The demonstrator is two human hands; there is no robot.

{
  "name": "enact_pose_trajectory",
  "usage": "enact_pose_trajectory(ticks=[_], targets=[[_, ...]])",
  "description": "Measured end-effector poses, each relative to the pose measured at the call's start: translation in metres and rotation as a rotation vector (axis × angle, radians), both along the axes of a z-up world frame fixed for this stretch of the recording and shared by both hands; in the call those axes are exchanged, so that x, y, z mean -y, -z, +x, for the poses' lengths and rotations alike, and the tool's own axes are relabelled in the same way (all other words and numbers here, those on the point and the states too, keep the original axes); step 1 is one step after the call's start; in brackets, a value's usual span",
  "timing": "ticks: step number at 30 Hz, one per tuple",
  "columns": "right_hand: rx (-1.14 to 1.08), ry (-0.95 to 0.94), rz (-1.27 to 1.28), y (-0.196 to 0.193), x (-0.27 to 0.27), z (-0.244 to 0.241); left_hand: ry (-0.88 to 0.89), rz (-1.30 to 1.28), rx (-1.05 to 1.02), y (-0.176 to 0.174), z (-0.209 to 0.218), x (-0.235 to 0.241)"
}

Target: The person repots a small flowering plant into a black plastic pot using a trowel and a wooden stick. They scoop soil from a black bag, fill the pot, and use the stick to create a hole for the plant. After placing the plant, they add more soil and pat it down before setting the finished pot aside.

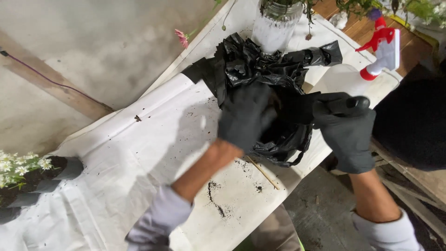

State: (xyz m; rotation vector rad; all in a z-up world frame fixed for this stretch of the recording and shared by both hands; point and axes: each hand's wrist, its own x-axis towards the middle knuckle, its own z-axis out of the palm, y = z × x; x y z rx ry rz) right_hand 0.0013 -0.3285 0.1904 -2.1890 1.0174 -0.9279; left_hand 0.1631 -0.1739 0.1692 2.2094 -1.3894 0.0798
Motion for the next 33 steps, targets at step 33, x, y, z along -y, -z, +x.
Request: enact_pose_trajectory(ticks=[33], targets=[[0.381,0.051,0.379,0.055,-0.024,0.011,0.006,-0.216,0.667,0.117,-0.122,0.004]])
